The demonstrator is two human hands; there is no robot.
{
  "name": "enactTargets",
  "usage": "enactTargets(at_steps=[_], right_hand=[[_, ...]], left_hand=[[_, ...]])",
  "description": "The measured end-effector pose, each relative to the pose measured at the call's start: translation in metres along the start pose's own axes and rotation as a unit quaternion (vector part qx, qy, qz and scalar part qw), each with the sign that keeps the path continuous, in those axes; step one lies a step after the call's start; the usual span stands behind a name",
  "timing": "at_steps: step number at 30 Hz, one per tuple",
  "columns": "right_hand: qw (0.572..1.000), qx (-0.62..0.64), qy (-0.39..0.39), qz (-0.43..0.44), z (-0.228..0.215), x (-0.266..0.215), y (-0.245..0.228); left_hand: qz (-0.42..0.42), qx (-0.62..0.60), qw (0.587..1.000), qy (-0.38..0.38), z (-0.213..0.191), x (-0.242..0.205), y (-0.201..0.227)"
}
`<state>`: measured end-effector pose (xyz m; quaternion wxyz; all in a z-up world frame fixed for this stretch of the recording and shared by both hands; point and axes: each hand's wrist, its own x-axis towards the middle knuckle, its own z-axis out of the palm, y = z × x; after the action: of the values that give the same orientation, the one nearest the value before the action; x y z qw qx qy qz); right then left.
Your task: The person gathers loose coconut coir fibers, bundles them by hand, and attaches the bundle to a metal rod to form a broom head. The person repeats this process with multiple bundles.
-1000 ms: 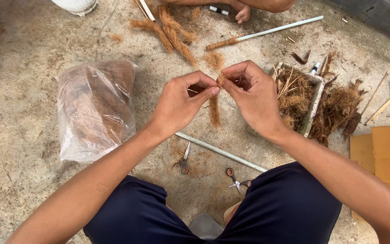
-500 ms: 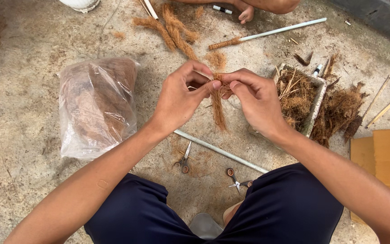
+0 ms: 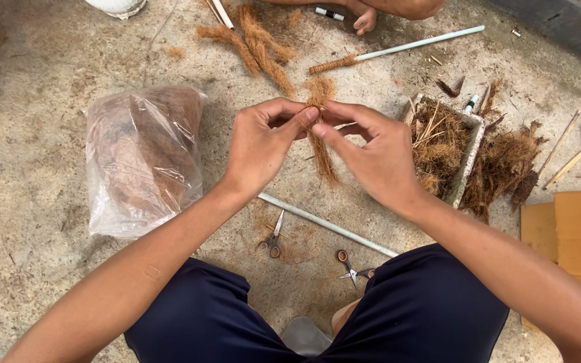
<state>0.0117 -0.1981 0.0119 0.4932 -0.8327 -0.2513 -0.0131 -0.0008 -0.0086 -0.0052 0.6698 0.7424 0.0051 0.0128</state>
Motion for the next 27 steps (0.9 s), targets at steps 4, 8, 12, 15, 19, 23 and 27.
enactTargets(at_steps=[4, 8, 12, 15, 19, 23, 27], right_hand=[[0.997, -0.069, -0.001, -0.025, 0.006, 0.0, 0.002], [0.998, -0.029, 0.02, 0.051, 0.001, 0.008, 0.01], [0.987, 0.049, 0.008, 0.153, -0.007, 0.01, 0.018], [0.964, 0.226, -0.041, 0.135, -0.011, 0.011, 0.022], [0.898, 0.374, -0.149, 0.179, -0.021, 0.011, 0.03], [0.878, 0.375, -0.206, 0.214, -0.027, 0.005, 0.037], [0.89, 0.331, -0.211, 0.231, -0.025, 0.003, 0.033]], left_hand=[[-0.008, -0.099, 0.995, -0.018, 0.002, -0.001, -0.005], [0.011, -0.103, 0.993, -0.06, -0.003, 0.002, -0.008], [0.059, -0.049, 0.994, -0.073, -0.006, 0.002, -0.006], [0.038, -0.019, 0.995, -0.088, -0.007, 0.0, -0.003], [0.081, -0.088, 0.976, -0.184, -0.01, -0.001, -0.001], [0.119, -0.093, 0.964, -0.22, -0.012, -0.001, -0.005], [0.105, -0.143, 0.962, -0.207, -0.012, -0.001, -0.007]])
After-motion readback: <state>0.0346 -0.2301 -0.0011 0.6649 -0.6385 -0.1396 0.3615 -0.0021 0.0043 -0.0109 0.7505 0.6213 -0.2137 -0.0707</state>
